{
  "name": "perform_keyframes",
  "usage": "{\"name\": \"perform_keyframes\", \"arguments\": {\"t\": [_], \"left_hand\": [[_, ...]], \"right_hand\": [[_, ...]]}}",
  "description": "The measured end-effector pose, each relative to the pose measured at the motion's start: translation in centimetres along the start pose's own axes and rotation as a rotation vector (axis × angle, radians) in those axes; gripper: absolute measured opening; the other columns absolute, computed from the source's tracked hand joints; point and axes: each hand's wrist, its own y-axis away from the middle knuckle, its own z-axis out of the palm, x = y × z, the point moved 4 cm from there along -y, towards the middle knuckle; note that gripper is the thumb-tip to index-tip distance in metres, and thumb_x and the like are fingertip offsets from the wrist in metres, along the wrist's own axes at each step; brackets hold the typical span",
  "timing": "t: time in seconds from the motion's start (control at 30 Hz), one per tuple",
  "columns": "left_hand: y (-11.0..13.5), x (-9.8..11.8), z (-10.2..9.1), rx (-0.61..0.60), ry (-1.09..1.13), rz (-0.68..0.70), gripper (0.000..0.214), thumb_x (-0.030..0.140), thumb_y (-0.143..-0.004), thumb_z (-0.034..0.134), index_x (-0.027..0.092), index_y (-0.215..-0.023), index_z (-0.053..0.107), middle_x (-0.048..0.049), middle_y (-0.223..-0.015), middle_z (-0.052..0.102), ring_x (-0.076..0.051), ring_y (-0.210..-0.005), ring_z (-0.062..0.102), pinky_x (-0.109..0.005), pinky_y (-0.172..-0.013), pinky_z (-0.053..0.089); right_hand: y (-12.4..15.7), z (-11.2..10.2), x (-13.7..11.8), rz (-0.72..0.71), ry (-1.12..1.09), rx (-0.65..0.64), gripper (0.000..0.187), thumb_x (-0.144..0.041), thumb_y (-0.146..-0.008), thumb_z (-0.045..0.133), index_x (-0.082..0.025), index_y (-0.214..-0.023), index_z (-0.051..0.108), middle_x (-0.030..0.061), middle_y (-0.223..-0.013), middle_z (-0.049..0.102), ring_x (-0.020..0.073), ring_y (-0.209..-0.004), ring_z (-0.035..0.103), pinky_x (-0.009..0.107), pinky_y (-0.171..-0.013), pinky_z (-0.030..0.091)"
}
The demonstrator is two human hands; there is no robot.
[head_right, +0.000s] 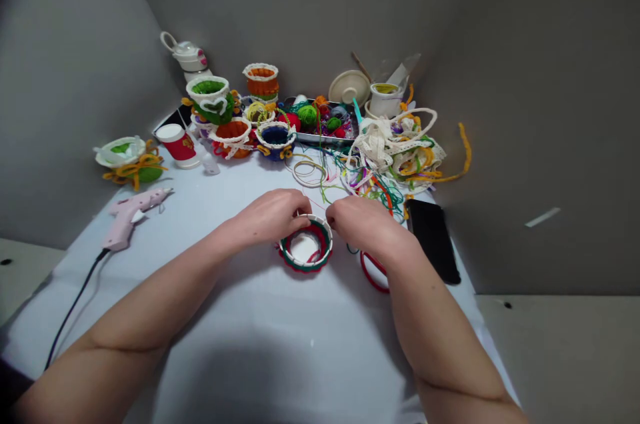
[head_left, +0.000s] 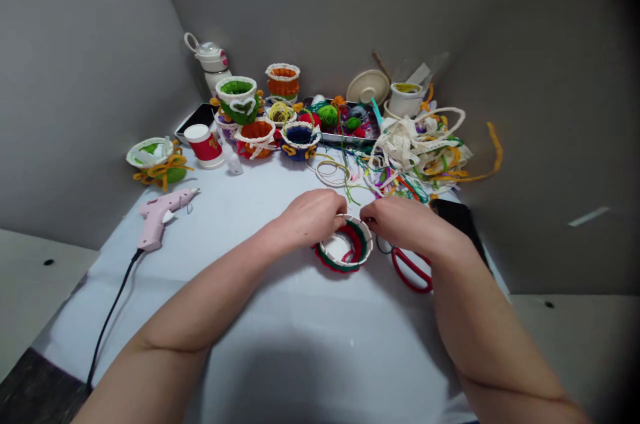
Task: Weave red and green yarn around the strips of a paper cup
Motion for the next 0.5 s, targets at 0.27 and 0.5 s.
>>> {"name": "perform_keyframes", "arguments": {"t": [0.27, 0.5], "left_hand": [[-0.8, 0.8, 1.3, 0.001, 0.202, 0.065, 0.019, 0.016, -0.079, 0.058, 0.019, -0.092, 0.072, -0.003, -0.092, 0.074, -0.019, -0.086, 0.065, -0.029, -0.076, 0.047], [-0.7, 1.0, 1.1, -0.039, 0.164, 0.104, 0.02, 0.014, -0.081, 0.059, 0.019, -0.092, 0.074, -0.0033, -0.092, 0.075, -0.019, -0.086, 0.065, -0.029, -0.076, 0.045]], "right_hand": [[-0.4, 0.8, 0.4, -0.027, -0.024, 0.019, 0.029, -0.027, -0.088, 0.047, -0.022, -0.089, 0.075, 0.0101, -0.084, 0.073, 0.019, -0.071, 0.063, 0.027, -0.053, 0.025], [-0.5, 0.1, -0.1, -0.047, -0.046, 0.071, 0.026, -0.025, -0.088, 0.048, -0.023, -0.09, 0.074, 0.0087, -0.086, 0.074, 0.0184, -0.074, 0.064, 0.026, -0.055, 0.027]]}}
